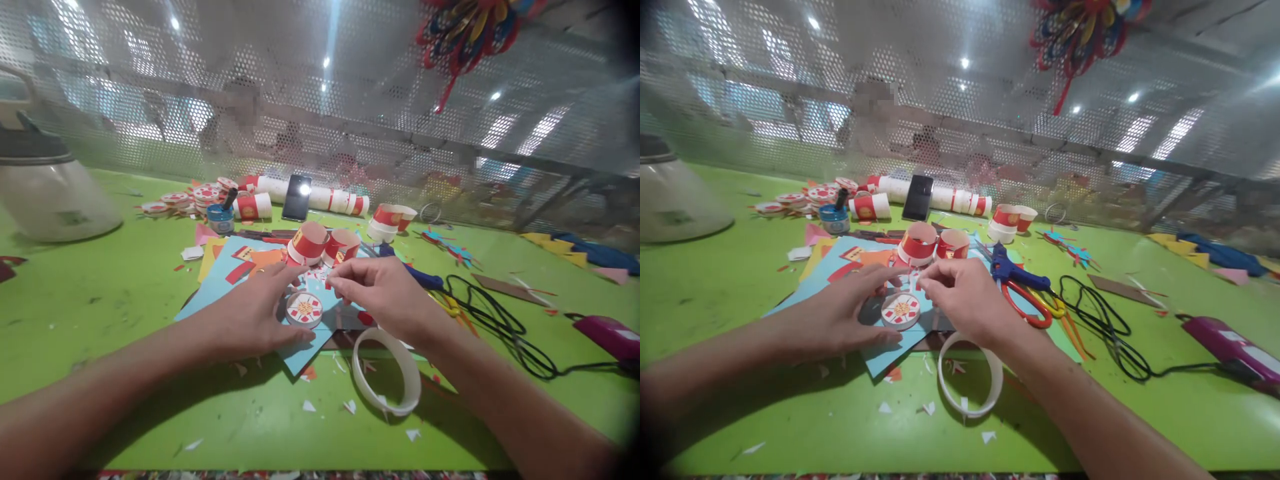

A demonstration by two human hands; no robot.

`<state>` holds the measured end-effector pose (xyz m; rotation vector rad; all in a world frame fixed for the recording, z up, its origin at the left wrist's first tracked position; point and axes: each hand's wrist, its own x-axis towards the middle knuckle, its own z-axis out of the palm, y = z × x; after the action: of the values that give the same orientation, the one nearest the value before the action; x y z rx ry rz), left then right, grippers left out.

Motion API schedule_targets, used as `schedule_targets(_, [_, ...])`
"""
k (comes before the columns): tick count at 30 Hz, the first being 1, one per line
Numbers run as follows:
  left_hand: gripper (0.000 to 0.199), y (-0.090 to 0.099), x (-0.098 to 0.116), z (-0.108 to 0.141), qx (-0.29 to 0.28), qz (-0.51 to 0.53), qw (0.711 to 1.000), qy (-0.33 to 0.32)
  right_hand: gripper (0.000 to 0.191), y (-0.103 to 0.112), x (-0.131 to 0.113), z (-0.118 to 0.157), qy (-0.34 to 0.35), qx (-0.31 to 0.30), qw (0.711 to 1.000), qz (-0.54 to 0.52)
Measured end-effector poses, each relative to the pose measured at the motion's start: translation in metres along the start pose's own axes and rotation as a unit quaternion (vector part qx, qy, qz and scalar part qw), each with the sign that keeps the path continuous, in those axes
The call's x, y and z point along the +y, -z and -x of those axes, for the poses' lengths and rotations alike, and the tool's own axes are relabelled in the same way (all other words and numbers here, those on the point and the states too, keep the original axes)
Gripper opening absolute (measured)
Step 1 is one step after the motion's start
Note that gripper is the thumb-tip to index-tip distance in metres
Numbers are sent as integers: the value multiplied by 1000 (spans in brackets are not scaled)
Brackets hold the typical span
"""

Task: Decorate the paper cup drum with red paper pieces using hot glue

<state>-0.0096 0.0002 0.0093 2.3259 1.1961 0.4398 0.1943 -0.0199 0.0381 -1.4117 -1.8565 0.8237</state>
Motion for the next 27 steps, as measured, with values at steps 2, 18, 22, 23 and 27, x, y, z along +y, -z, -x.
schedule_targets(2, [82, 5, -2, 0, -19, 9, 1000, 18, 15, -3, 1, 0, 5, -4, 1000, 25])
schedule_targets(18, [26, -7, -8, -11, -8, -23, 997, -71, 21, -40, 0, -11, -12, -39, 997, 70])
schedule_targets(22, [29, -14, -7, -11, 27, -59, 997, -36, 20, -45, 3, -10, -3, -24, 996, 88])
schedule_targets(23, [29, -16, -6, -11, 33, -67, 997, -29, 20, -45, 4, -10, -1, -22, 995, 93])
schedule_targets(27, [29, -21, -3, -11, 53, -83, 995, -12, 21, -47, 6, -11, 16, -20, 992, 124])
